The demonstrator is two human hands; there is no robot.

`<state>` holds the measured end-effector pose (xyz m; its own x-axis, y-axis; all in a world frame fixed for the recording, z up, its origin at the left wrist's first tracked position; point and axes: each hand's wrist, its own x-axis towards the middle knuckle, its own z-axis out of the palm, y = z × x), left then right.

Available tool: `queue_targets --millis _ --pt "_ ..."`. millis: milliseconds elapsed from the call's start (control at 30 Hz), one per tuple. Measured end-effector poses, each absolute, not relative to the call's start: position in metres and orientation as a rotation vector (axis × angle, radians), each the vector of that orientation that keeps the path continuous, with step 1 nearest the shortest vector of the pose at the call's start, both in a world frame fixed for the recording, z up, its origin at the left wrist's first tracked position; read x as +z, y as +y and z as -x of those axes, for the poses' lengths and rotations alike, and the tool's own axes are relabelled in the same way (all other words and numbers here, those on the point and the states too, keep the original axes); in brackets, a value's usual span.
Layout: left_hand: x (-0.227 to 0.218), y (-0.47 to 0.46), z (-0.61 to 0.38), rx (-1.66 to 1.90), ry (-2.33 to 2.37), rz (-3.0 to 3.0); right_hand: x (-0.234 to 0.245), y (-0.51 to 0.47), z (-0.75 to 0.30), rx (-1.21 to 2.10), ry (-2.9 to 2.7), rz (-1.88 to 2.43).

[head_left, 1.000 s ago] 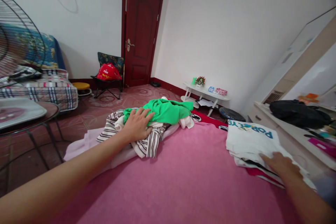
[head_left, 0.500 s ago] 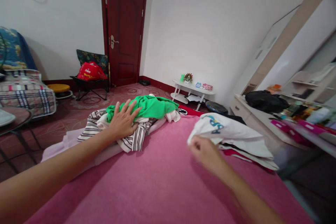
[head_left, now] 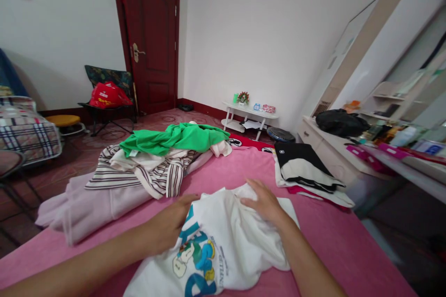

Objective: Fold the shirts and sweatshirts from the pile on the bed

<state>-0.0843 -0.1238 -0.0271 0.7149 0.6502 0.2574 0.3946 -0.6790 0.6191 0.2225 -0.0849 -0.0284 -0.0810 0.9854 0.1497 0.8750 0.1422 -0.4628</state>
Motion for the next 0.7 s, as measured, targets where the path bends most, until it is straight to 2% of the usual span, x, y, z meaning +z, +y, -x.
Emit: queue_targets --millis 133,200,267,400,467,533,600,700 --pt "-0.012 -0.136 0.075 0.586 0.678 -1.98 -0.029 -0.083 -0.24 0.589 -2.019 1.7" --pt "-0.008 -0.138 0.075 0.565 0.685 -1.87 -0.015 -0.085 -0.241 0.526 -1.892 1.667" --pt "0.001 -0.134 0.081 0.634 0.795 -1.918 0.005 -0.089 -0.246 0.296 -1.641 1.6" --pt "0.043 -0.117 0.104 1.271 1.237 -2.087 0.045 -0.102 -0.271 -0.191 -0.968 1.332" --pt "0.067 -0.109 0.115 1.66 1.376 -2.155 0.056 -0.107 -0.289 -0.208 -0.737 1.151" --pt "0.083 -0.105 0.123 1.886 1.375 -2.232 0.059 -0.108 -0.306 -0.064 -0.639 0.999" --pt "0.088 -0.109 0.128 1.827 1.247 -2.237 0.056 -0.105 -0.32 0.15 -0.666 0.959" --pt "0.084 -0.126 0.129 1.275 1.02 -2.153 0.05 -0.099 -0.331 0.386 -0.697 1.069"
